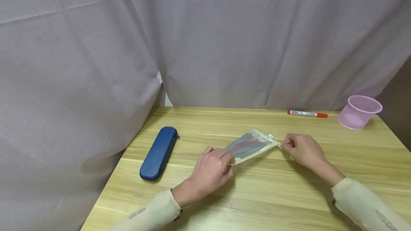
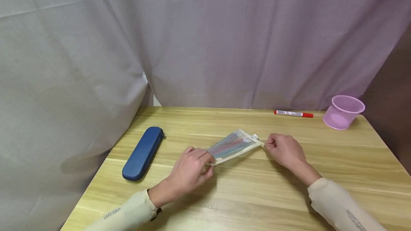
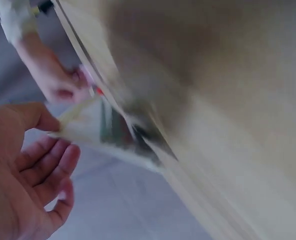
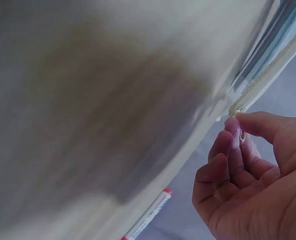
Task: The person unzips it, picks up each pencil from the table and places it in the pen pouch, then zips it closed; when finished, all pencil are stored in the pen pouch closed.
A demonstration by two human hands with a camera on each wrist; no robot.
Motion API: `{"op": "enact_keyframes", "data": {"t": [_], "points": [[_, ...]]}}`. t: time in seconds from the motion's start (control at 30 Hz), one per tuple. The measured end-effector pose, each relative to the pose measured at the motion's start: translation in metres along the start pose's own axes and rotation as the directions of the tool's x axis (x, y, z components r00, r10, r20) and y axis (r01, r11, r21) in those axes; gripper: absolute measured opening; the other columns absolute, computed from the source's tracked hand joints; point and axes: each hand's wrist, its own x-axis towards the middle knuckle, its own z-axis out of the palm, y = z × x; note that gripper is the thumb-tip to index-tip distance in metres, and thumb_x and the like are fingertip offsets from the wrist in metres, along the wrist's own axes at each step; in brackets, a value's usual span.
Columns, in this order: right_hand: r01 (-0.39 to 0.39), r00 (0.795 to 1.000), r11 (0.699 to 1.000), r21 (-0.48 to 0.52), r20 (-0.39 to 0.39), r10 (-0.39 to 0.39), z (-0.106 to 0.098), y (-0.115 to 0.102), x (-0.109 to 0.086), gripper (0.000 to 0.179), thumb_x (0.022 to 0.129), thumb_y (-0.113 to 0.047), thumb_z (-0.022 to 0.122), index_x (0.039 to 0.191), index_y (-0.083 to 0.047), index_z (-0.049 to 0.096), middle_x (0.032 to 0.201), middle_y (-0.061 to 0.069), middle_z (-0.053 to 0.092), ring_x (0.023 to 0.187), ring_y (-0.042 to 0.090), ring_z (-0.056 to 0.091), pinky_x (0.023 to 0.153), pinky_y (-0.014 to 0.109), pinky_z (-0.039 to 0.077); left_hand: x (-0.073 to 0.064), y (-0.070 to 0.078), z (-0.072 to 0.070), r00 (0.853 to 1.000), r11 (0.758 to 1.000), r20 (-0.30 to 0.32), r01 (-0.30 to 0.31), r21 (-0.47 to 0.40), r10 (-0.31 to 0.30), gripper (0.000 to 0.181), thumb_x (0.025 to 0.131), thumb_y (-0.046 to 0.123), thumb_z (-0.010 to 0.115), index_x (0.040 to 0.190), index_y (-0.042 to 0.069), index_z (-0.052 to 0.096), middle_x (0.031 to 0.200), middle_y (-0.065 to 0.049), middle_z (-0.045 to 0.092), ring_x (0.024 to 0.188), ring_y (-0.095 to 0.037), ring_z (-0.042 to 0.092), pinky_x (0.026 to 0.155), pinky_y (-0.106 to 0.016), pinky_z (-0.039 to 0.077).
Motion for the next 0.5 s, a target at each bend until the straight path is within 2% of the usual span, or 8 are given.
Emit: {"op": "enact_keyframes", "data": {"t": [0.13, 0.27, 0.5], "points": [[-0.023, 0.999, 1.000, 0.000, 0.045, 0.023, 0.004, 0.004, -0.006, 0.010, 0.091, -0.017, 0.070, 0.082, -0.021, 0.067, 0.072, -0.006, 0.060, 0.066, 0.013, 0.049, 0.057, 0.029, 0.035, 0.009, -0.029, 0.010, 0.995, 0.997, 0.062, 0.081, 0.014, -0.082, 0.016, 0.081, 0.017, 0.080, 0.095, 0.024, 0.076, 0.092, 0.012, 0.077, 0.084, -0.008, 0.069, 0.075, -0.026, 0.049], [0.002, 0.997, 1.000, 0.006, 0.083, -0.002, 0.005, 0.004, -0.006, 0.015, 0.093, -0.022, 0.073, 0.081, -0.023, 0.065, 0.072, -0.007, 0.059, 0.067, 0.013, 0.049, 0.059, 0.029, 0.036, 0.020, -0.054, 0.024, 0.986, 0.989, 0.094, 0.135, 0.058, -0.140, 0.014, 0.082, 0.015, 0.080, 0.093, 0.024, 0.078, 0.092, 0.011, 0.077, 0.085, -0.011, 0.070, 0.077, -0.031, 0.053], [0.010, 0.998, 1.000, -0.023, 0.070, -0.008, 0.007, 0.006, 0.001, 0.020, 0.092, -0.024, 0.075, 0.077, -0.023, 0.062, 0.072, -0.006, 0.061, 0.067, 0.014, 0.051, 0.060, 0.030, 0.037, 0.045, -0.078, 0.048, 0.959, 0.977, 0.208, 0.169, 0.126, -0.193, 0.025, 0.085, 0.007, 0.071, 0.094, 0.027, 0.083, 0.097, 0.011, 0.078, 0.092, -0.014, 0.071, 0.082, -0.036, 0.055]]}}
